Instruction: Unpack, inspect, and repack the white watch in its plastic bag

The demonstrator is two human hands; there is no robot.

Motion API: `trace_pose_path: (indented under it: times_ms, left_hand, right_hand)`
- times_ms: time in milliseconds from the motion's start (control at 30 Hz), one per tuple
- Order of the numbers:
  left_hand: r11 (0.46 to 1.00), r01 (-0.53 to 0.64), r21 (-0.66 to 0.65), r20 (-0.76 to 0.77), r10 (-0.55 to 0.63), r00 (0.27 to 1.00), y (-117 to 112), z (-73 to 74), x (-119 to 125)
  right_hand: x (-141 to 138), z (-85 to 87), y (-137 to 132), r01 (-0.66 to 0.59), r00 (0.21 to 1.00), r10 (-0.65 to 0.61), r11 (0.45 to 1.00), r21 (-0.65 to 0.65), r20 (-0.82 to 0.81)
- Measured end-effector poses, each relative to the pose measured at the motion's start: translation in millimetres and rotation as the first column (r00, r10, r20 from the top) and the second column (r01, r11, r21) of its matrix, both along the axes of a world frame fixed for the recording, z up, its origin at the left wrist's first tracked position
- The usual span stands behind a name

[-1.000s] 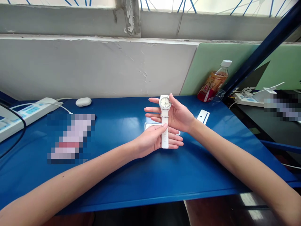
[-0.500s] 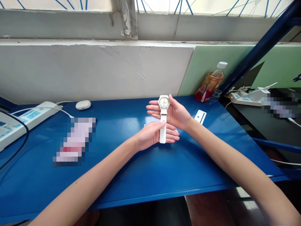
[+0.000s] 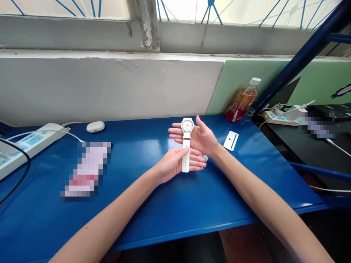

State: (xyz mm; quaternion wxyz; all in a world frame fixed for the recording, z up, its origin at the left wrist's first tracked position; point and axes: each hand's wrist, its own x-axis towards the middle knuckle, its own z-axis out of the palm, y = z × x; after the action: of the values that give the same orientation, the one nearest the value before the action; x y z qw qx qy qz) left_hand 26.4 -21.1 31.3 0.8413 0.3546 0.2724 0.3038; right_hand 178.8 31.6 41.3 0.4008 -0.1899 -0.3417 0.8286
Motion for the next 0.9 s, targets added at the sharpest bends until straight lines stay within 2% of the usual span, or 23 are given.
trace_pose_path:
  times_ms: [200,433,667,900]
  left_hand:
    - [0.999,0.027,-0.027,0.013,-0.027,1.000,-4.0,-3.1,2.1]
    - [0.996,0.071,-0.061,0.058,-0.068,0.996,-6.0,-2.4,1.9]
    - [0.996,0.024,-0.088,0.050,-0.020,0.999,-7.1,0.4,4.5]
    - [0.996,-0.001,-0.085,0.016,0.002,1.000,-8.2,5.6,3.7]
  right_hand:
    - [8.2,1.3,-9.5,-0.012,1.000,0.011,0.999,0.044,0.010]
    - [3.9,0.4,-9.4,0.018,0.998,-0.020,0.999,0.029,0.065]
    - [1.4,0.2,-8.5,0.081,0.993,-0.083,0.996,0.027,0.087]
    - [6.8,4.6,-10.7,-0.010,1.000,0.010,0.999,0.039,0.007]
